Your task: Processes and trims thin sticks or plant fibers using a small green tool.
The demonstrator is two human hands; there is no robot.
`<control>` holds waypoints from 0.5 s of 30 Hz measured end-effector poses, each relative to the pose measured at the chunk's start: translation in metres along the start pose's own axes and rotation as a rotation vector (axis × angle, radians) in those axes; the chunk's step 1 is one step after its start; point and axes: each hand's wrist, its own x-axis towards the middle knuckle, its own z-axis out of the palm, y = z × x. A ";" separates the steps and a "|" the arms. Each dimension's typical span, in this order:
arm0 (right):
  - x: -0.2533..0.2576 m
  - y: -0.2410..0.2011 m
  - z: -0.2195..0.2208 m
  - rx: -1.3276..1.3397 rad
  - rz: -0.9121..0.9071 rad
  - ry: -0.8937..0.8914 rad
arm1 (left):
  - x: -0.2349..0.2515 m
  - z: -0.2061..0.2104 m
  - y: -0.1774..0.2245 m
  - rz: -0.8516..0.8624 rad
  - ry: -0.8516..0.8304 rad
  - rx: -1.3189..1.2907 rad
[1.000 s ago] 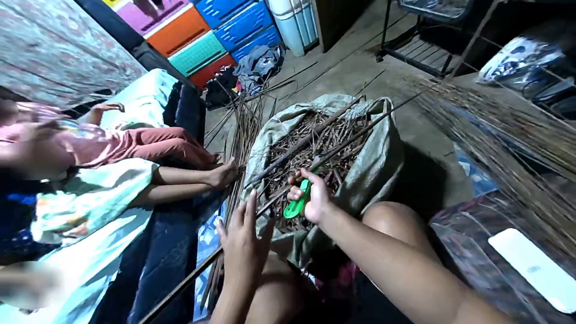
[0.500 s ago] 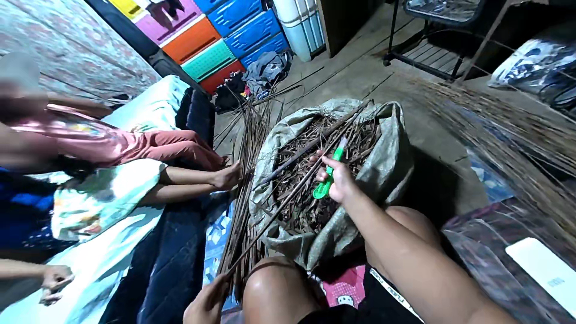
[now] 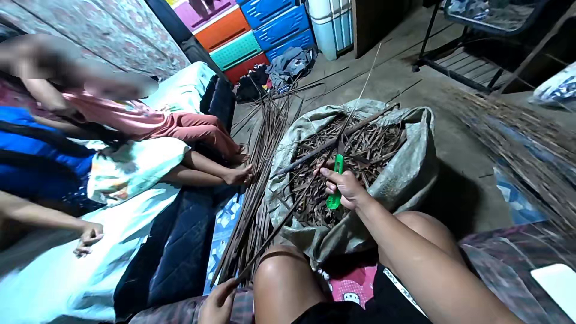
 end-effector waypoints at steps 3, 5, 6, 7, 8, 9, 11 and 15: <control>0.001 -0.001 0.001 0.023 -0.001 0.026 | 0.007 -0.002 0.017 0.079 -0.111 -0.100; 0.001 0.001 0.002 0.023 0.001 0.015 | 0.019 0.003 0.038 0.187 -0.137 -0.128; 0.002 0.002 0.002 0.024 0.000 0.008 | 0.026 0.007 0.056 0.245 -0.132 -0.127; 0.001 0.003 0.003 0.021 0.001 0.002 | 0.033 0.011 0.077 0.300 -0.126 -0.135; 0.001 0.004 0.004 0.021 0.000 -0.001 | 0.040 0.015 0.100 0.350 -0.127 -0.137; 0.000 0.005 0.004 0.020 -0.003 -0.007 | 0.047 0.018 0.126 0.400 -0.130 -0.133; 0.000 0.005 0.003 0.016 -0.012 -0.029 | 0.060 0.027 0.177 0.481 -0.142 -0.106; 0.000 0.002 0.003 -0.069 -0.008 0.023 | 0.080 0.046 0.254 0.554 -0.144 -0.032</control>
